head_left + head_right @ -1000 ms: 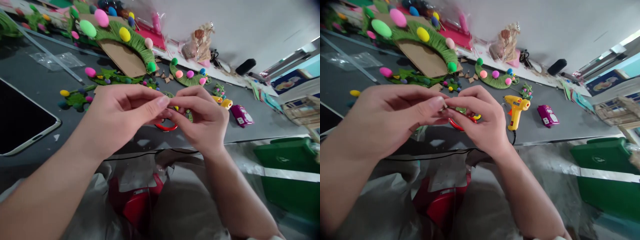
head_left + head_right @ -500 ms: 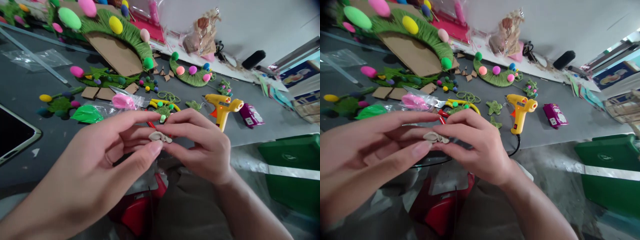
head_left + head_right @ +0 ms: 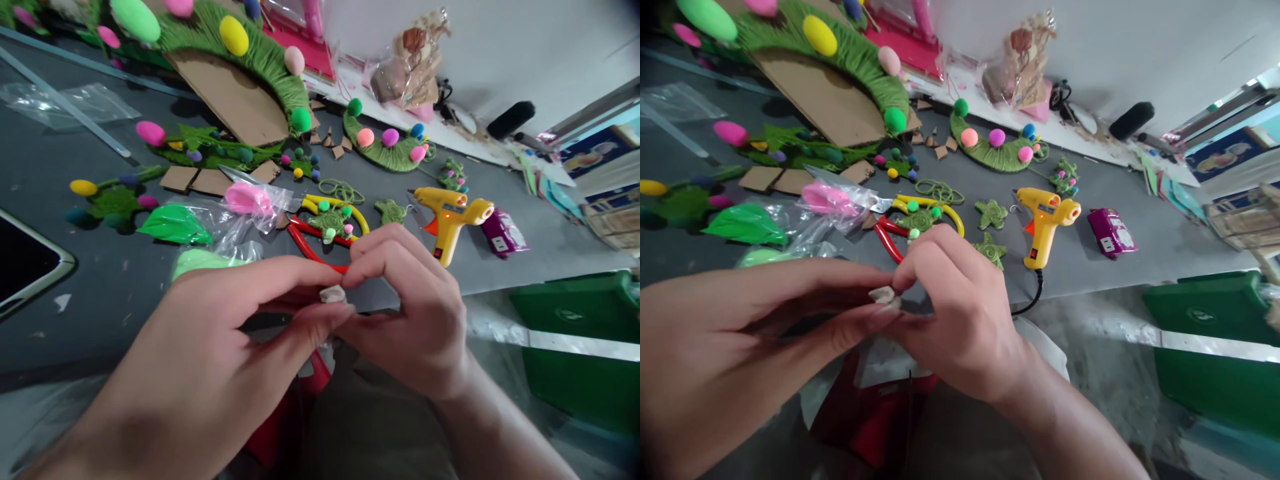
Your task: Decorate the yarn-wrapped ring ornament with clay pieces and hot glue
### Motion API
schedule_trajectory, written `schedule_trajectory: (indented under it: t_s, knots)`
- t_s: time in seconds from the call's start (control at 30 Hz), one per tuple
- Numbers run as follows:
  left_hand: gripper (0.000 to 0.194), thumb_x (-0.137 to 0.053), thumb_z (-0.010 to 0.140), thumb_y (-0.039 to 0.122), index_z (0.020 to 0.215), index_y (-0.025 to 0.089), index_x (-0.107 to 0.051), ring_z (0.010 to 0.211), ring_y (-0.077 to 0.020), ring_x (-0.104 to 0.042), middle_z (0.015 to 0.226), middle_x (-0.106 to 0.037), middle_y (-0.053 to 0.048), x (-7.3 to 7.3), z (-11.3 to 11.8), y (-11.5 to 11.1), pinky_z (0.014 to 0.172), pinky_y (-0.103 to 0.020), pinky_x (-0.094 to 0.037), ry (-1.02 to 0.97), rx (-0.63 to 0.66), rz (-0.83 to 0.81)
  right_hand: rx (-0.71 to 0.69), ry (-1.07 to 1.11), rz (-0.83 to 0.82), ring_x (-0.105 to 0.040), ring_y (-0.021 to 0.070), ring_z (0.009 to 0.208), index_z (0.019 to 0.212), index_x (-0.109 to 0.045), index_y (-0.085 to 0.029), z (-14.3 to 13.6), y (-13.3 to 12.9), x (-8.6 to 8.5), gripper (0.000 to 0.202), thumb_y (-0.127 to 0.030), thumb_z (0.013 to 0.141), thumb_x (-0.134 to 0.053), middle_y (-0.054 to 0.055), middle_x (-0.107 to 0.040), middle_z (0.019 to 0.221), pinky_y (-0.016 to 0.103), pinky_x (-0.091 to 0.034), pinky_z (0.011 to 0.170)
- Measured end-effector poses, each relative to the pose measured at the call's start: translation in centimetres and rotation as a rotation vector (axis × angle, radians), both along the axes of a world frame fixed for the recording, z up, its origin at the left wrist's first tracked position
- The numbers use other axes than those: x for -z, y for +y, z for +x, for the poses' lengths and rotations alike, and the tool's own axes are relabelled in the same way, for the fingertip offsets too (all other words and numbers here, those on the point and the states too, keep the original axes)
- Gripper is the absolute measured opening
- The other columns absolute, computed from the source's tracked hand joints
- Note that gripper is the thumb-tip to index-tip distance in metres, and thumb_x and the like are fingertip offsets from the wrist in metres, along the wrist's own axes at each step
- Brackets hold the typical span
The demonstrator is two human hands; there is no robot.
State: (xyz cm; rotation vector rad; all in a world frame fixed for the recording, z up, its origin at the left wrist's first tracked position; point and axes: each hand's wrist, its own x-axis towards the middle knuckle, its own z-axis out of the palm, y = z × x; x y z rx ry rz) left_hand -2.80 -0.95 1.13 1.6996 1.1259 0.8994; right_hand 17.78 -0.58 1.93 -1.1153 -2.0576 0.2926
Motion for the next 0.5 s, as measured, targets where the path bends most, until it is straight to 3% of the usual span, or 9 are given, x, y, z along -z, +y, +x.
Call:
schedule_trajectory:
  t_s: [0.2,0.33,0.43,0.5]
  knots:
    - [0.053,-0.08,0.088,0.024,0.132,0.051,-0.068,0.077,-0.019,-0.083,0.096,-0.084,0.011,0.8,-0.3,-0.3,0.059,-0.015,-0.066,-0.018,-0.083,-0.142,-0.144,0.086,-0.121,-0.073,0.0191,0.093,0.108,-0.072,-0.024,0.7,0.5,0.3,0.029,-0.027,0.085,-0.088,0.007,-0.075,0.105,0.032,-0.063,0.082]
    - [0.046,-0.083,0.088,0.033,0.129,0.048,-0.07,0.082,-0.0217,-0.084,0.101,-0.084,0.008,1.0,-0.2,-0.4,0.062,-0.017,-0.068,-0.01,-0.168,-0.155,-0.23,0.187,-0.204,-0.075,0.0146,0.089,0.106,-0.078,-0.024,0.9,0.8,0.3,0.019,-0.026,0.088,-0.085,0.004,-0.077,0.1,0.025,-0.063,0.081]
    - [0.035,-0.084,0.088,0.038,0.12,0.048,-0.075,0.081,-0.0199,-0.082,0.1,-0.084,0.009,0.4,0.1,0.0,0.069,-0.018,-0.069,0.007,-0.202,-0.073,-0.16,0.251,-0.258,-0.074,0.0149,0.086,0.101,-0.081,-0.026,1.1,0.9,0.0,0.012,-0.024,0.09,-0.084,0.002,-0.079,0.096,0.027,-0.064,0.079]
    - [0.03,-0.085,0.087,0.033,0.113,0.046,-0.078,0.085,-0.0191,-0.082,0.104,-0.083,0.01,-0.2,0.2,0.4,0.074,-0.019,-0.069,-0.075,-0.178,-0.115,-0.084,0.315,-0.281,-0.074,0.0163,0.085,0.097,-0.083,-0.028,1.4,1.2,-0.1,0.009,-0.022,0.091,-0.082,0.002,-0.08,0.093,0.03,-0.064,0.078]
